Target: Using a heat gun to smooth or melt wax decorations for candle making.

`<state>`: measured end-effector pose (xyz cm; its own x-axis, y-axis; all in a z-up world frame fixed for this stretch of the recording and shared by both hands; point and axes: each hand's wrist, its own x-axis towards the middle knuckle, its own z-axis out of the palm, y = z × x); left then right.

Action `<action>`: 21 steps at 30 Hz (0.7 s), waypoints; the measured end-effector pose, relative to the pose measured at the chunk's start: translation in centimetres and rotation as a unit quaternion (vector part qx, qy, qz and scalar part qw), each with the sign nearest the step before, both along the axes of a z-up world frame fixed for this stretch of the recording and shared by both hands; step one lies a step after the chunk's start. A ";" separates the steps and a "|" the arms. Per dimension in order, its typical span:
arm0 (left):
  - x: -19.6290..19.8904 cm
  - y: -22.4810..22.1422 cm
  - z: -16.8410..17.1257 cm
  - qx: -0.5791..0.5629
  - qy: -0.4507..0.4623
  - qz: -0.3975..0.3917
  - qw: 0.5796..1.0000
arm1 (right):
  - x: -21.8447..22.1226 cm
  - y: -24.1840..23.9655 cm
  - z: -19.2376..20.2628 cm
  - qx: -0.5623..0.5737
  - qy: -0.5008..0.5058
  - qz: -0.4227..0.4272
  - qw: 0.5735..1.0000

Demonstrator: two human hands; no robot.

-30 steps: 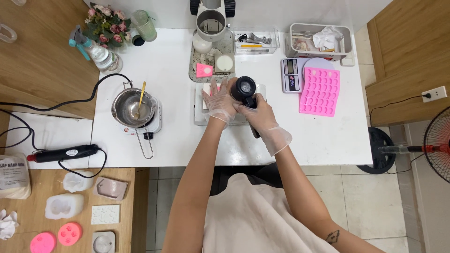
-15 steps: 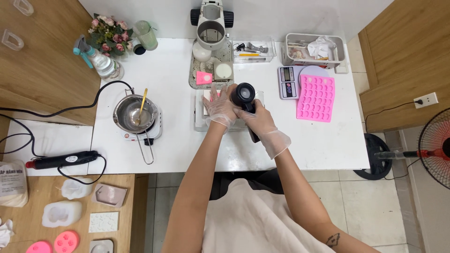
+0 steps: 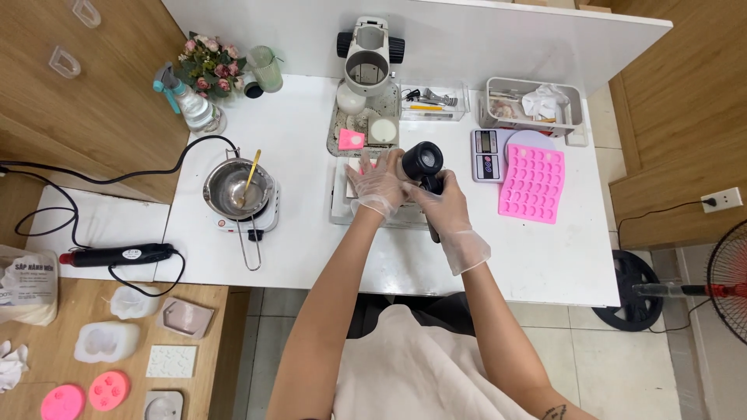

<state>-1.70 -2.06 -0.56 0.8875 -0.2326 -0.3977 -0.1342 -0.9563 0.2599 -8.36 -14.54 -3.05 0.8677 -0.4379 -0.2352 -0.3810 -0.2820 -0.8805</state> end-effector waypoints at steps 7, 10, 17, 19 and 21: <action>-0.6 0.5 0.5 -0.118 -0.050 0.026 0.991 | 0.1 -1.3 -1.2 0.048 -0.016 -0.029 0.998; -0.6 0.6 -0.9 -0.200 -0.061 0.064 0.976 | -0.2 -2.0 -1.3 0.085 -0.042 -0.031 0.995; -0.7 0.3 -1.5 -0.379 -0.114 0.127 0.910 | -1.9 -3.0 1.6 0.299 -0.105 -0.075 0.946; -2.0 -0.1 0.6 -0.420 -0.114 0.123 0.892 | -2.8 -3.3 3.2 0.365 -0.104 -0.069 0.923; -4.0 -1.0 3.7 -0.551 -0.066 0.123 0.823 | -4.2 -3.1 5.8 0.400 -0.118 0.019 0.909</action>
<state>-5.66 -3.03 3.13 0.9802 -0.1943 0.0380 -0.0685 -0.1529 0.9859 -12.59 -17.62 2.79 0.9463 -0.1772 -0.2705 -0.1582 0.4757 -0.8653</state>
